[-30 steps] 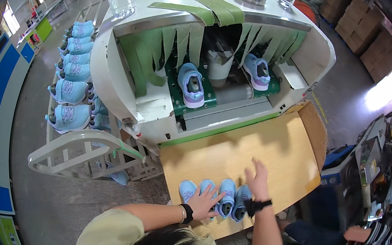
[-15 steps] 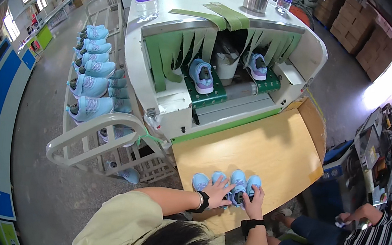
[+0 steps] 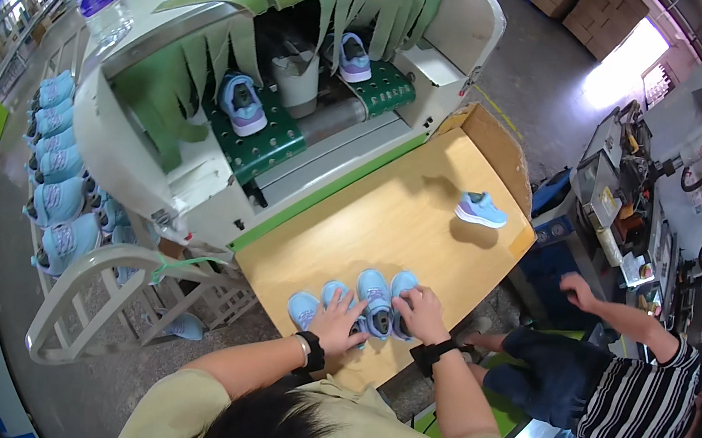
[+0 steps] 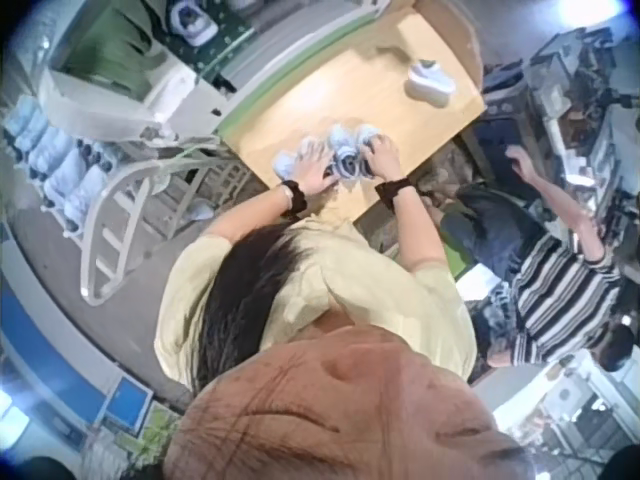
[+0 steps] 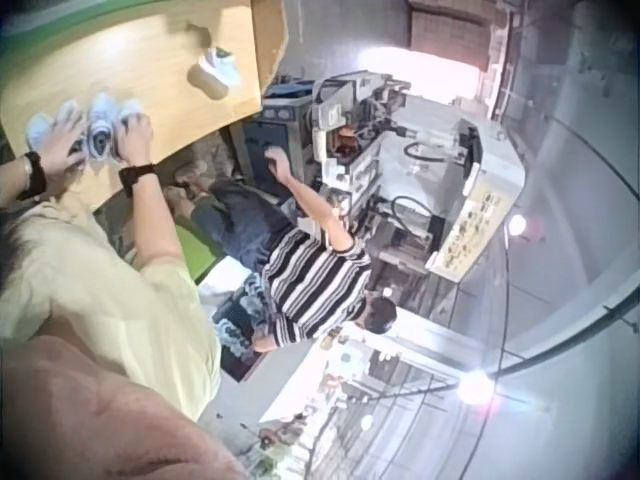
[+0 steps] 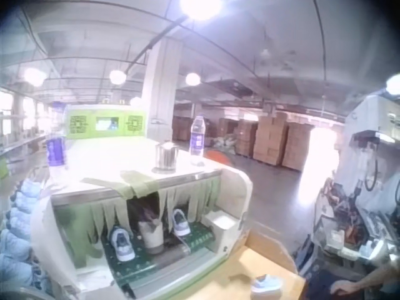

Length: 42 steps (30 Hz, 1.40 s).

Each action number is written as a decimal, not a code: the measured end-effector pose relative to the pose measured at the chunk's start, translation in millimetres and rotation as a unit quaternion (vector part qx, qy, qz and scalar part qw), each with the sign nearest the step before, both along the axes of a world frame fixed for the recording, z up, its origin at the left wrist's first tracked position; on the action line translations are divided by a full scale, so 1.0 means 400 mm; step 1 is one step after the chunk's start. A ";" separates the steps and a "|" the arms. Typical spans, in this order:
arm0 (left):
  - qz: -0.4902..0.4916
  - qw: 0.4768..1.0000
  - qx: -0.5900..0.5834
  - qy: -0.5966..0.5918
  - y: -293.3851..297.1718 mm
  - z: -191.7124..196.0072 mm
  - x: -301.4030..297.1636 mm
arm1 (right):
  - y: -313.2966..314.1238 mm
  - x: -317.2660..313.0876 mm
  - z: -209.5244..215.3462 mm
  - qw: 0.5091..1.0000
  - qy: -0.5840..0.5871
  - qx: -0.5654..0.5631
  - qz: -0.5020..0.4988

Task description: The person repeatedly picks up pairs of light blue sneakers from a conveyor belt and places them into a cardboard box on a wooden table. The person handles the shoes by hand, arranging them in rows inside the box.

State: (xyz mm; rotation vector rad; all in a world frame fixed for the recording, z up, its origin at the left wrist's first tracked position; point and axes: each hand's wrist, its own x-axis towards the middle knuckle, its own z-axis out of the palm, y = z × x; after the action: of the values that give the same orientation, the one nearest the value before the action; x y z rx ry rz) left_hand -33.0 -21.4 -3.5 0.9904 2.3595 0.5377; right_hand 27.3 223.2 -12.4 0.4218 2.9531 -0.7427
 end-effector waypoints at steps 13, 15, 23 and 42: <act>0.004 1.000 0.017 0.023 -0.011 0.007 -0.005 | 0.450 -0.540 -0.009 0.990 -0.045 -0.027 -0.131; 0.005 1.000 0.010 0.018 -0.010 0.013 -0.008 | 0.415 -0.524 -0.035 0.990 -0.010 0.017 -0.138; 0.017 0.999 0.021 0.041 -0.004 0.003 0.007 | 0.427 -0.078 -0.054 0.958 0.097 0.267 -0.029; -0.015 0.998 0.040 0.040 -0.015 -0.021 0.011 | 0.054 0.066 -0.125 0.967 0.081 -0.084 -0.229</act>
State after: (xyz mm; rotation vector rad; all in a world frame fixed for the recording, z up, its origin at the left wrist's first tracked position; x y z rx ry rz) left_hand -28.5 -27.5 -11.8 1.1019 2.4059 0.5955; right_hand 53.8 244.6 -62.4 1.0984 2.9295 -1.1074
